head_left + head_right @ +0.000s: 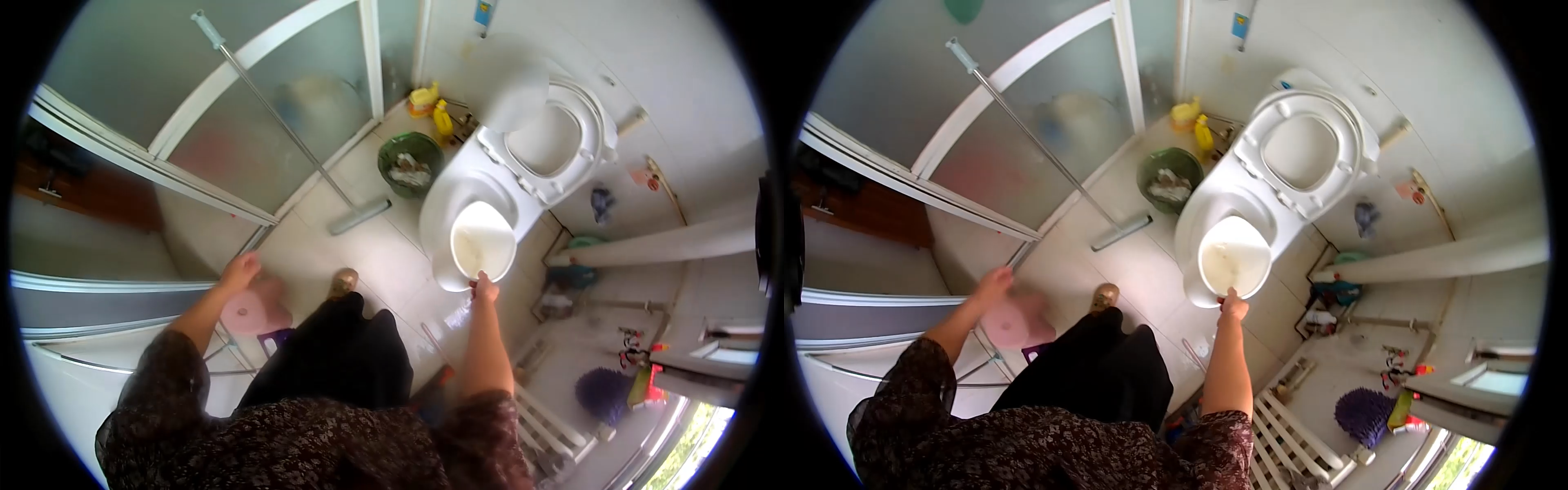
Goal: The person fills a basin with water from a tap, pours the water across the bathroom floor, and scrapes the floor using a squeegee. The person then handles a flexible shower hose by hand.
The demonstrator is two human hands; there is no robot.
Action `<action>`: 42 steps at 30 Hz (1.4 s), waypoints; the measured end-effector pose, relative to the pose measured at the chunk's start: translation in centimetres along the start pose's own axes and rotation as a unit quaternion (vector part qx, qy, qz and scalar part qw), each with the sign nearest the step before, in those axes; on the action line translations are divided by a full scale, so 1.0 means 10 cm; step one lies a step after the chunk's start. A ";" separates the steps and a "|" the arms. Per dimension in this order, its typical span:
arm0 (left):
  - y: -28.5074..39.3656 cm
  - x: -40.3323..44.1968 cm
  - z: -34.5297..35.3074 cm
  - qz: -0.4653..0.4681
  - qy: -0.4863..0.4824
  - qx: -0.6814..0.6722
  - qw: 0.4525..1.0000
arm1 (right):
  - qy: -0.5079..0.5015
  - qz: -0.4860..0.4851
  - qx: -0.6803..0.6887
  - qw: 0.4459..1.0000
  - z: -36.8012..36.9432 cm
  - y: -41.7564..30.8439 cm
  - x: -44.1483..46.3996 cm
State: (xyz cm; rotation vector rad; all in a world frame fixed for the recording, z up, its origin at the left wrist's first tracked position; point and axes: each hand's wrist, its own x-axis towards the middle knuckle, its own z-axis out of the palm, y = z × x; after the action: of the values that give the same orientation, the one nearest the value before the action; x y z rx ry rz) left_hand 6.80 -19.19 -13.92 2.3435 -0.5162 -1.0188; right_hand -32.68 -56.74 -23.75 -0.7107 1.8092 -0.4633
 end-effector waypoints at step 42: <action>2.85 -1.10 1.55 0.578 -0.502 0.182 0.618 | -0.414 0.127 0.350 0.831 -1.07 -0.40 -3.46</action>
State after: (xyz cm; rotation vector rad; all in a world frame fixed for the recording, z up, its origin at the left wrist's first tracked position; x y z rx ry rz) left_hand -15.74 -40.65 0.38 0.8271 -2.3869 -1.3978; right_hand -33.65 -36.95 6.81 -0.0887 0.7850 -0.4890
